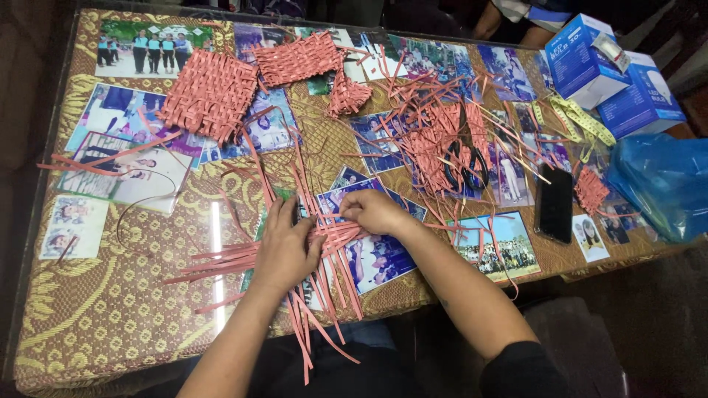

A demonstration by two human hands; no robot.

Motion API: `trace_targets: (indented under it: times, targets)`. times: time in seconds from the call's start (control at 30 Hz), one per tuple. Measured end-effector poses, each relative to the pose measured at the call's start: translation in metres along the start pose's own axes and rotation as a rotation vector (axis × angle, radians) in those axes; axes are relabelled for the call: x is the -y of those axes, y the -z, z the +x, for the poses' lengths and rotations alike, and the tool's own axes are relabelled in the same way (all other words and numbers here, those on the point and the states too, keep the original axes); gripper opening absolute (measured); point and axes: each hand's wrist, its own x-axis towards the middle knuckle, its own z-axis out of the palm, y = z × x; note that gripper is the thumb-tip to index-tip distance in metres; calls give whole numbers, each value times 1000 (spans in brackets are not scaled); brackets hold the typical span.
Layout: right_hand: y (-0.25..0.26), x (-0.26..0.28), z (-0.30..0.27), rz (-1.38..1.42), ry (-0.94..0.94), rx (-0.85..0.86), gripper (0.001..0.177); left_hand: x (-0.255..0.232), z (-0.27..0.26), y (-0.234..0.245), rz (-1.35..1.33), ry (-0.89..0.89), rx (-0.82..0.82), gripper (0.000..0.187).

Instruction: Weave pink plastic strips into a mat on a table

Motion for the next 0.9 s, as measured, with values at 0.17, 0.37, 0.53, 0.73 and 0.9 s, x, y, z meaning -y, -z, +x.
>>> trace_targets:
  times: [0.17, 0.37, 0.53, 0.73, 0.9]
  targets:
    - [6, 11, -7, 3, 2, 8, 11, 1, 1, 0, 3, -9, -8, 36]
    - [8, 23, -13, -30, -19, 0, 10, 3, 2, -4, 6, 0, -5, 37]
    - [0, 5, 1, 48, 10, -1, 10, 1, 3, 0, -29, 10, 3, 36]
    - [-5, -5, 7, 92, -11, 6, 11, 4, 3, -2, -34, 16, 10, 36]
    - [10, 27, -6, -189, -70, 73, 12, 3, 3, -1, -52, 11, -1, 37]
